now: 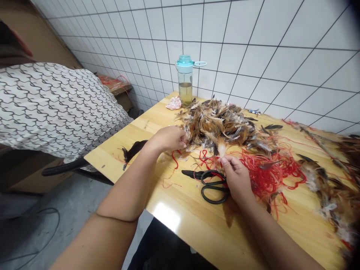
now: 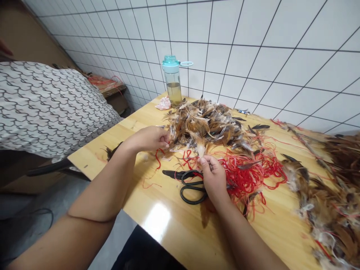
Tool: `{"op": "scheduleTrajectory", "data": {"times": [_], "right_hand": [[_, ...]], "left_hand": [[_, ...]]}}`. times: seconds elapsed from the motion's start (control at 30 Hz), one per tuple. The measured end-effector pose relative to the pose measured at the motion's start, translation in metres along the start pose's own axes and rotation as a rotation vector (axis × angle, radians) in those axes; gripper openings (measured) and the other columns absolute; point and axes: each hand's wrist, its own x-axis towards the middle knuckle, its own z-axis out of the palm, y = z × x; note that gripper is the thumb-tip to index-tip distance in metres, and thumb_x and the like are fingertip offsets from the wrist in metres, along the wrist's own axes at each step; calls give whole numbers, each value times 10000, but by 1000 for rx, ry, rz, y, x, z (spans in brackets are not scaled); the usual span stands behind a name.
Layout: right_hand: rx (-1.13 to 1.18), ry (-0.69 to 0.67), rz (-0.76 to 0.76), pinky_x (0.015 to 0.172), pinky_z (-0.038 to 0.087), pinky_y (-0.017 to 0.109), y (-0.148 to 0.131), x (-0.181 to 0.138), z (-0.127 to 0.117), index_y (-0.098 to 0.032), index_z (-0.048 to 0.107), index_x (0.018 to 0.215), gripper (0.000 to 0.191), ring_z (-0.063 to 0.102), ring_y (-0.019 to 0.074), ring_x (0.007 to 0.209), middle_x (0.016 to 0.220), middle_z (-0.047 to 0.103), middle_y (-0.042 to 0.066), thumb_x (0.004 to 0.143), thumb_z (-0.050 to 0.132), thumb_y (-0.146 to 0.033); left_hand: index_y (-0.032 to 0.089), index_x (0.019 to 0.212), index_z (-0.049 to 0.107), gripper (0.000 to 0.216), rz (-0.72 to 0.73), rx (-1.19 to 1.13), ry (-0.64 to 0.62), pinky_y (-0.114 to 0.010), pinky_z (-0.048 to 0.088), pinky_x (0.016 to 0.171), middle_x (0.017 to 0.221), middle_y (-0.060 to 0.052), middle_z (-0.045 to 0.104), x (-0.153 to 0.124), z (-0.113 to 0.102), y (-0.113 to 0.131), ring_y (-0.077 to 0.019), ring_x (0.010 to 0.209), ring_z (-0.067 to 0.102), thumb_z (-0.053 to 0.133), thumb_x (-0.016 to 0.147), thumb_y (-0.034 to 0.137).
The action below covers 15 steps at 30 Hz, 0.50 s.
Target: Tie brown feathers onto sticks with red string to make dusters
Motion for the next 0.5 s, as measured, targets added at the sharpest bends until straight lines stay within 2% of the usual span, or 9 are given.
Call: {"op": "scheduleTrajectory", "data": {"times": [0.13,0.2,0.23,0.3,0.4,0.5], "right_hand": [[-10,-11,2,523,358,250,-1,-1,0,-181,617,776,246,443,126,550,576,496,-27,801,548,-416],[-7,-13,11,518,360,250,-1,-1,0,-182,620,782,250,441,125,541,569,494,-30,801,546,-420],[-4,-13,13,518,363,250,-1,-1,0,-183,620,781,251,441,124,538,569,496,-30,799,547,-422],[2,-14,7,524,372,253,-1,-1,0,-184,620,776,256,445,124,539,576,505,-28,799,548,-428],[10,-12,-11,539,386,257,-1,-2,1,-184,621,772,264,457,127,553,595,528,-19,803,544,-435],[13,-6,-24,560,403,255,0,-1,1,-183,617,767,253,482,132,585,635,566,-2,807,546,-423]], "left_hand": [[199,732,657,143,20,103,-167,-249,273,541,687,-10,643,3,2,4,-126,579,490,643,679,331],[187,704,645,100,80,81,-154,-250,289,551,667,-8,626,5,4,1,-126,584,485,619,681,280],[181,703,637,90,109,22,-106,-246,303,561,666,-5,620,7,5,-2,-125,596,490,601,694,263],[171,725,619,107,150,-194,45,-232,332,582,674,3,610,8,5,-10,-118,622,505,575,734,268],[155,755,575,204,188,-653,260,-214,366,591,672,12,584,11,5,-17,-99,621,512,600,773,357],[146,742,523,304,229,-1094,269,-204,394,582,649,17,567,13,8,-11,-76,582,516,681,741,405]]}}
